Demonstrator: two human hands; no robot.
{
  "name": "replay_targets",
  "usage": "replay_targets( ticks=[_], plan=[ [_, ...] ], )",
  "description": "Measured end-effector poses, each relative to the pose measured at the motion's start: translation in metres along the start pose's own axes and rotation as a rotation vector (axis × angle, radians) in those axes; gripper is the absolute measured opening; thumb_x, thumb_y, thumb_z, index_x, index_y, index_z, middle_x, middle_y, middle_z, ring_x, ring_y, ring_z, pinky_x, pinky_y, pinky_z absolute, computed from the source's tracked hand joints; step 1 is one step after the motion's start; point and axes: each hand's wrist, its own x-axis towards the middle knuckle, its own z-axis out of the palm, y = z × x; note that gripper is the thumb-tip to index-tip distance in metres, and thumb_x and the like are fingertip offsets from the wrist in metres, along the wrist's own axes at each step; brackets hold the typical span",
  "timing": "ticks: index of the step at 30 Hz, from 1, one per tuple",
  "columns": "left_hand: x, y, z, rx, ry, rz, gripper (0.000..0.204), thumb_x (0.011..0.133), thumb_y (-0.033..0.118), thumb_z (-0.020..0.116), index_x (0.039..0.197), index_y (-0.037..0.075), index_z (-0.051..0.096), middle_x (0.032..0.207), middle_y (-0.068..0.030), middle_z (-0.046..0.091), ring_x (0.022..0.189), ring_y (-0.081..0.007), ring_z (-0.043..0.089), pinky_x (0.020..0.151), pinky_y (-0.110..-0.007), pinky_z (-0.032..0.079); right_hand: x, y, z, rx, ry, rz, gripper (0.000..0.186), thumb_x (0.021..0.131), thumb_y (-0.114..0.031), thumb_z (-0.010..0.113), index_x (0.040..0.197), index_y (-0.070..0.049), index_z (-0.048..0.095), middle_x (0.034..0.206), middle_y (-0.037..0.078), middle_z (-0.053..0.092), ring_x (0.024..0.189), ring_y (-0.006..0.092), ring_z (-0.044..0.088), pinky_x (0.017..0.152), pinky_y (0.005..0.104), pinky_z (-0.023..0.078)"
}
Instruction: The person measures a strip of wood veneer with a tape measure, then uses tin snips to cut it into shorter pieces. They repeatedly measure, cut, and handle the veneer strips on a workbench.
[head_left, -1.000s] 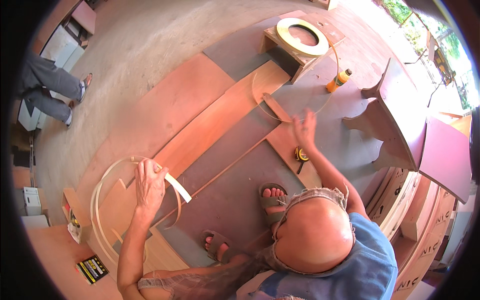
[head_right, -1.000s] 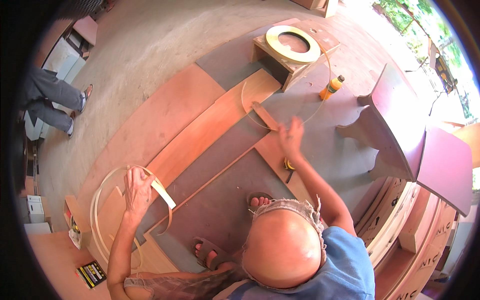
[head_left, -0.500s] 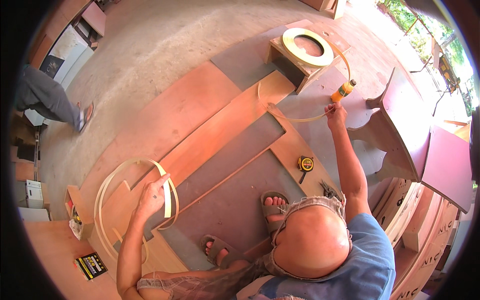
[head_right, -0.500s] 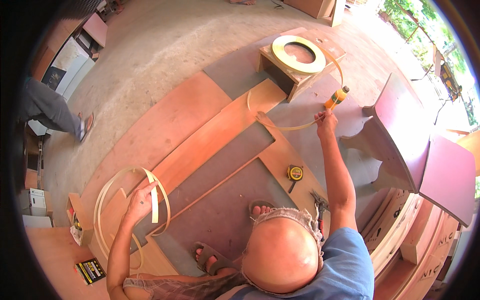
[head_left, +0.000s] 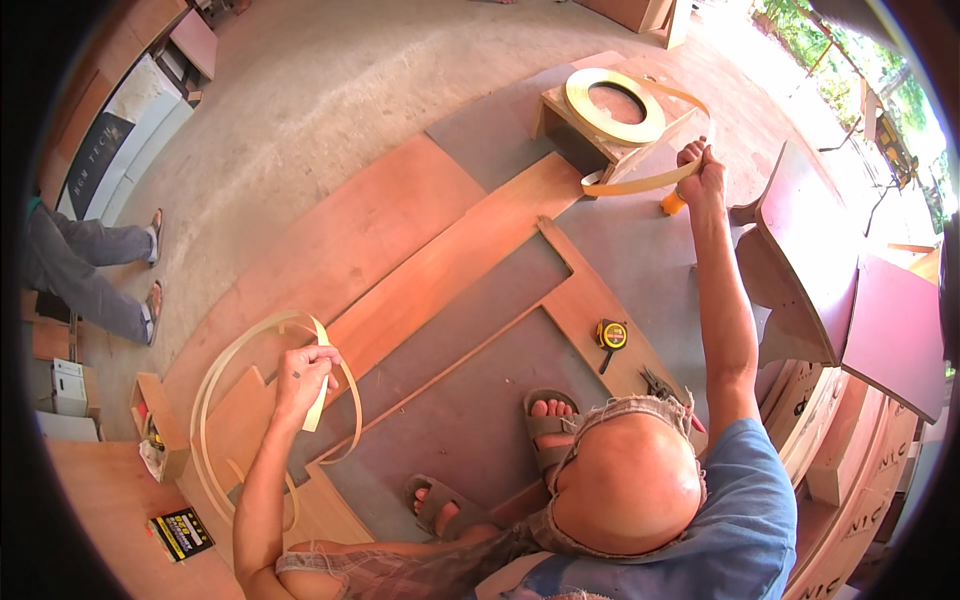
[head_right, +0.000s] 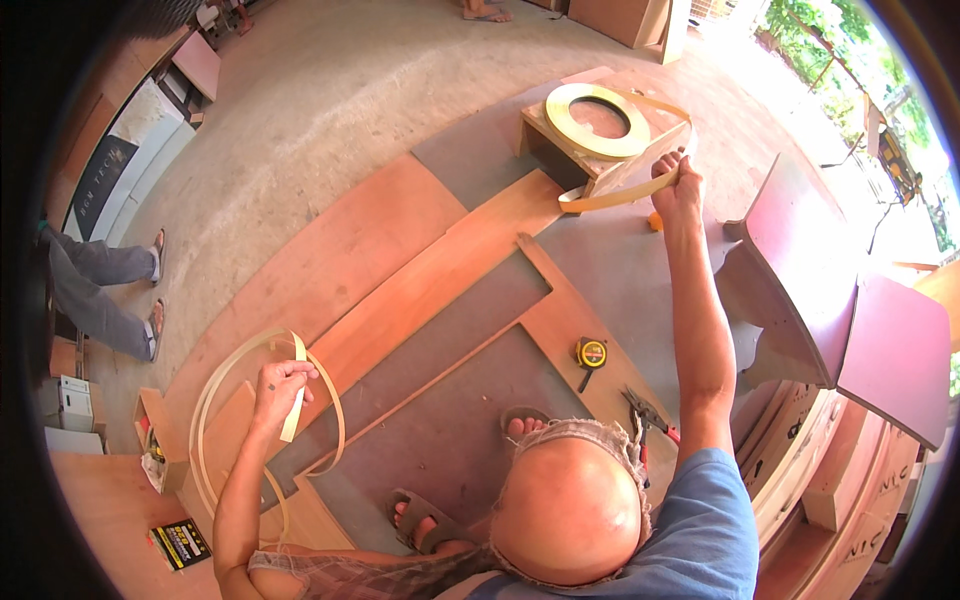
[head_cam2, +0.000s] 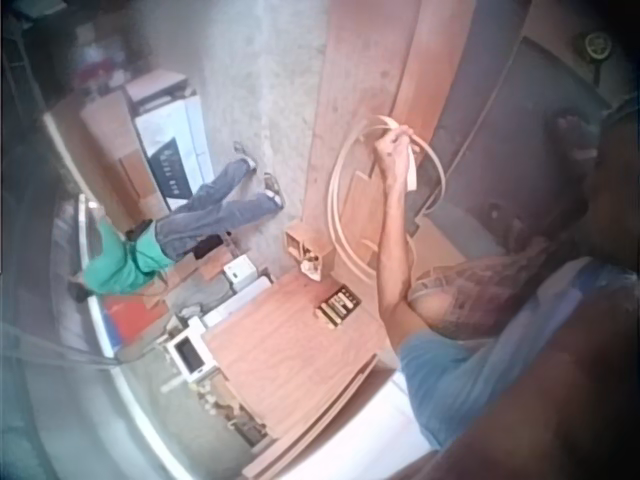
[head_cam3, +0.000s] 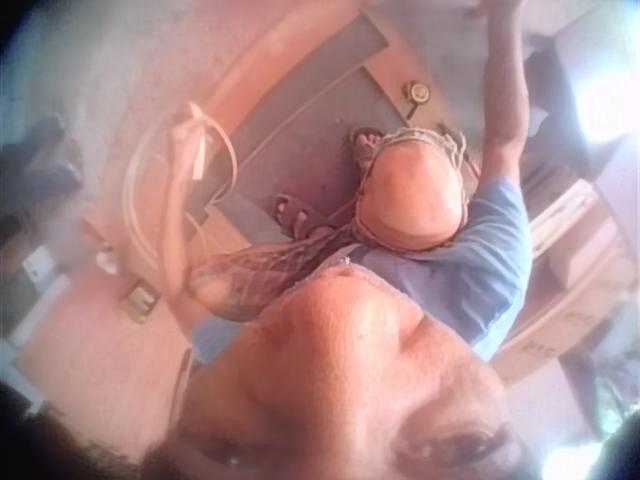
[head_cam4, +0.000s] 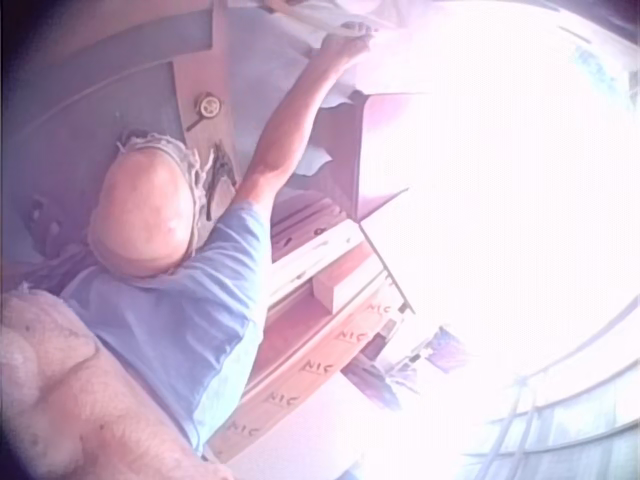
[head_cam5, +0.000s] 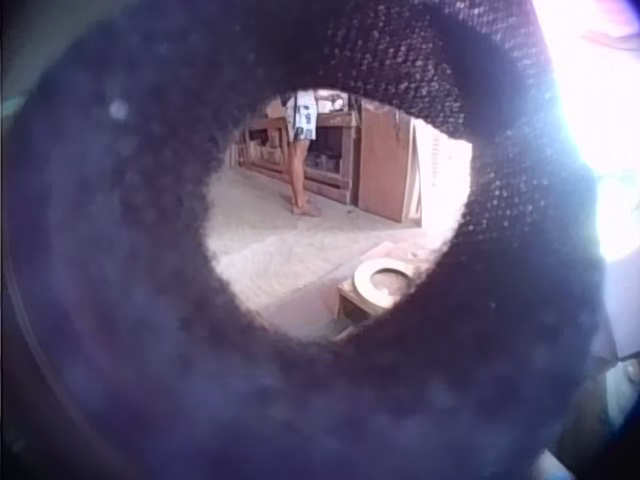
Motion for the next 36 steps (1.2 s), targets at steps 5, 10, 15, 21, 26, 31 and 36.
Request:
replay_targets(
  ticks=[5,10,15,21,26,31,36],
  plan=[
    [0.001,-0.009,0.0,0.084,-0.036,0.034,0.026,0.091,0.004,0.05,0.104,-0.008,0.068,0.092,-0.0101,0.073,0.057,-0.01,0.061,0.051,-0.027,0.052,0.035,-0.014,0.043,-0.018,-0.107,0.086,0.025,0.109,-0.019,0.032,0.106,0.001,0.047,0.066,-0.002,0.036,0.052,0.0067,0.032,0.042,0.0196,0.029],
    [-0.003,-0.007,0.001,-0.031,0.044,0.028,0.027,0.091,0.001,0.045,0.103,-0.006,0.069,0.087,-0.0059,0.066,0.055,-0.0093,0.058,0.05,-0.026,0.05,0.033,0.007,0.089,-0.143,-0.147,0.324,0.016,0.102,-0.004,0.037,0.107,0.003,0.051,0.069,-0.002,0.038,0.054,0.0067,0.035,0.043,0.019,0.03],
    [0.0,0.009,-0.005,-0.33,0.122,0.047,0.03,0.092,0.004,0.048,0.117,-0.004,0.062,0.092,-0.0036,0.059,0.058,-0.008,0.055,0.047,-0.025,0.047,-0.041,0.079,0.133,-0.446,-0.286,0.407,0.019,0.102,-0.01,0.045,0.116,0.001,0.054,0.075,-0.002,0.047,0.059,0.0083,0.041,0.048,0.0201,0.035],
    [0.003,0.041,0.001,-0.366,0.264,0.229,0.027,0.097,0.015,0.058,0.114,-0.004,0.064,0.092,-0.0038,0.062,0.061,-0.0075,0.056,0.053,-0.024,0.047,-0.159,0.163,0.18,-1.142,-0.419,0.332,0.022,0.104,-0.024,0.053,0.112,-0.004,0.058,0.083,0.002,0.06,0.071,0.0119,0.058,0.06,0.0278,0.049],
    [-0.015,0.086,0.001,-0.39,0.2,0.301,0.04,0.1,0.033,0.06,0.115,-0.004,0.065,0.092,-0.006,0.063,0.072,-0.0107,0.06,0.065,-0.026,0.049,-0.243,0.233,0.185,-1.201,-0.8,0.443,0.03,0.104,-0.023,0.05,0.123,0.001,0.051,0.09,0.014,0.066,0.077,0.0229,0.066,0.066,0.038,0.055],
    [-0.039,0.126,0.016,-0.331,0.152,0.424,0.047,0.1,0.039,0.061,0.119,-0.004,0.064,0.095,-0.0067,0.062,0.079,-0.0139,0.061,0.07,-0.027,0.052,-0.281,0.265,0.18,-1.285,-1.189,0.382,0.033,0.101,-0.015,0.051,0.127,0.004,0.044,0.089,0.03,0.066,0.085,0.0429,0.067,0.067,0.0468,0.052],
    [-0.041,0.145,0.011,-0.106,0.096,0.372,0.045,0.098,0.033,0.064,0.122,-0.005,0.061,0.096,-0.0054,0.058,0.081,-0.0124,0.059,0.071,-0.027,0.052,-0.299,0.267,0.18,-1.322,-1.452,0.443,0.06,0.097,-0.008,0.054,0.151,0.0,0.03,0.093,0.028,0.063,0.09,0.0433,0.062,0.077,0.0455,0.05]
  ],
)
